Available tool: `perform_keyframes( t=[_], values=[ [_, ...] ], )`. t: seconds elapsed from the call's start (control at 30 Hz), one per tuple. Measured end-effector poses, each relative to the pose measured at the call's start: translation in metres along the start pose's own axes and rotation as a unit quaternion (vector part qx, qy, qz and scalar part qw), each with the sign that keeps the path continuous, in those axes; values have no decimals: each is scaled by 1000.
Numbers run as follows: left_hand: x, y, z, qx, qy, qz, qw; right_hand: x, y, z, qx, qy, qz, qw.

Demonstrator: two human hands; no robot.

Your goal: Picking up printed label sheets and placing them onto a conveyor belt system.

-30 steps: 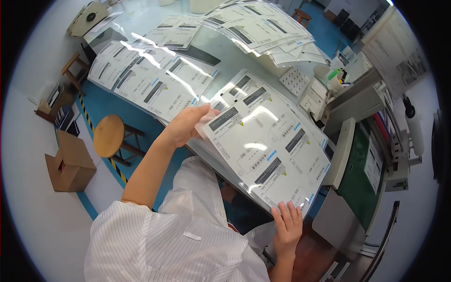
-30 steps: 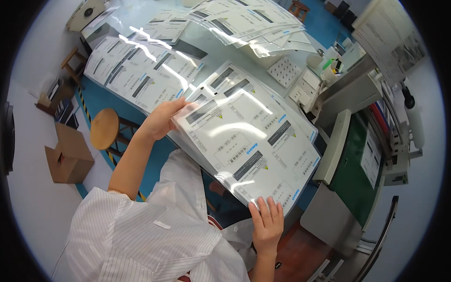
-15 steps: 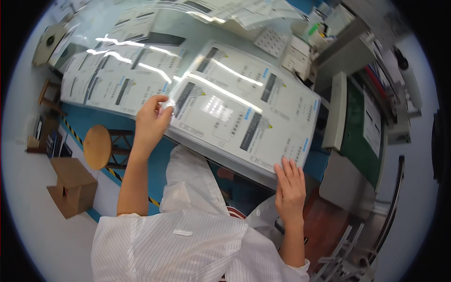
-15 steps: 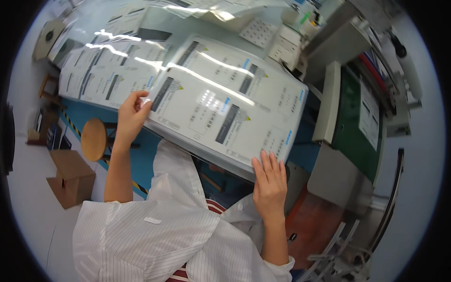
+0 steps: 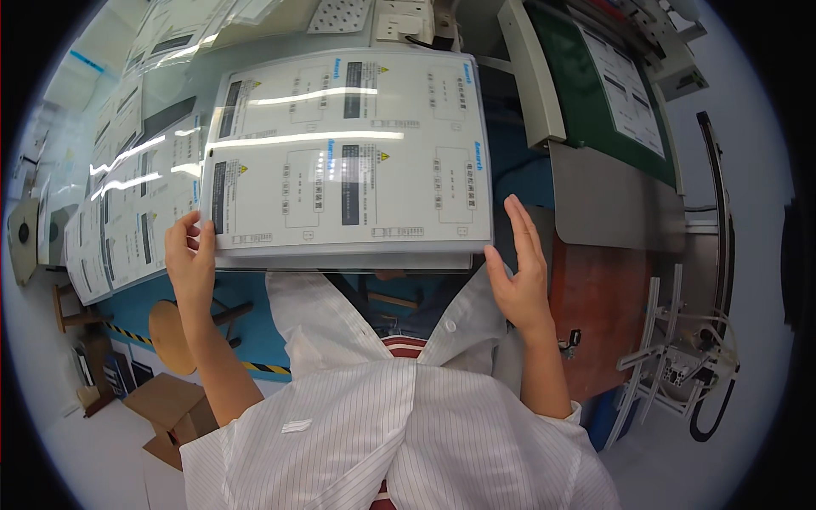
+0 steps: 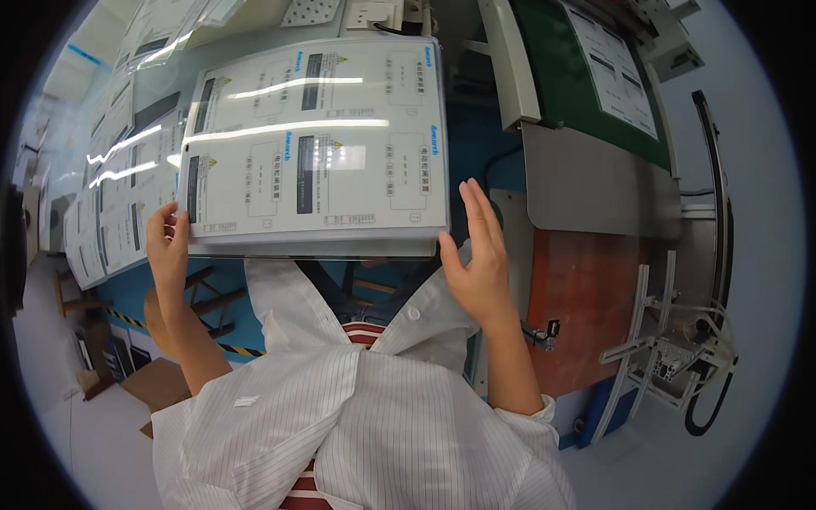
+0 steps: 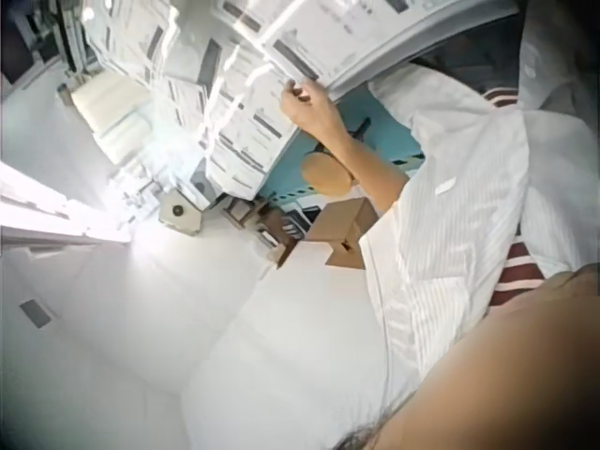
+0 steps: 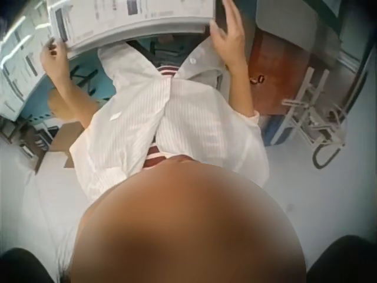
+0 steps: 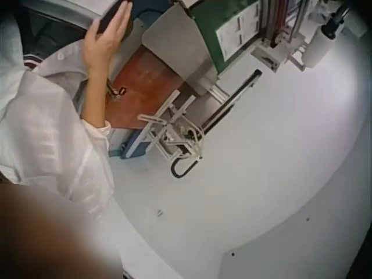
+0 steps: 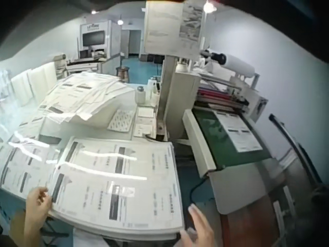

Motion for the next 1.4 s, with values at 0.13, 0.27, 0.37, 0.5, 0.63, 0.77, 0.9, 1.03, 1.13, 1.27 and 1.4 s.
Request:
perform_keyframes(
  t=[0.13, 0.27, 0.37, 0.5, 0.63, 0.77, 0.9, 1.03, 1.13, 1.27, 1.4],
  values=[
    [2, 3, 0, -1, 21, -32, 999, 12, -8, -5, 108, 76, 24, 991],
    [10, 9, -2, 10, 21, -39, 999, 27, 1, -5, 172, 107, 33, 979],
    [18, 19, -10, -3, 27, -34, 999, 32, 1, -4, 152, 114, 48, 981],
    [33, 26, -15, -10, 58, -30, 998, 39, -5, 1, 119, 137, 68, 981],
    [40, 26, -8, -17, 73, -22, 997, 40, -8, 5, 95, 133, 83, 983],
    [44, 26, -8, 3, 81, -24, 996, 35, -8, 12, 79, 106, 102, 986],
    [47, 28, -10, 21, 44, -19, 999, 16, -1, 34, 101, 80, 113, 985],
    [44, 35, -32, 26, 98, -3, 995, -33, 19, 75, 67, -24, 225, 972],
    [41, 39, -50, 15, 80, -24, 996, -65, 38, 134, 102, -107, 235, 961],
    [39, 35, -41, 13, 68, -19, 997, -84, 50, 214, 144, -301, 216, 918],
    [43, 35, -39, 3, 86, -16, 996, -100, 60, 261, 290, -353, 176, 872]
  ],
)
Point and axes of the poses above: each hand's wrist, its own y-axis towards the middle knuckle, its own x-axis out of the palm, z = x × y, the point moved 1 cm from there along y, towards the middle knuckle, and after that the axes turned 2 degrees about -y, right-handed, at the moved point
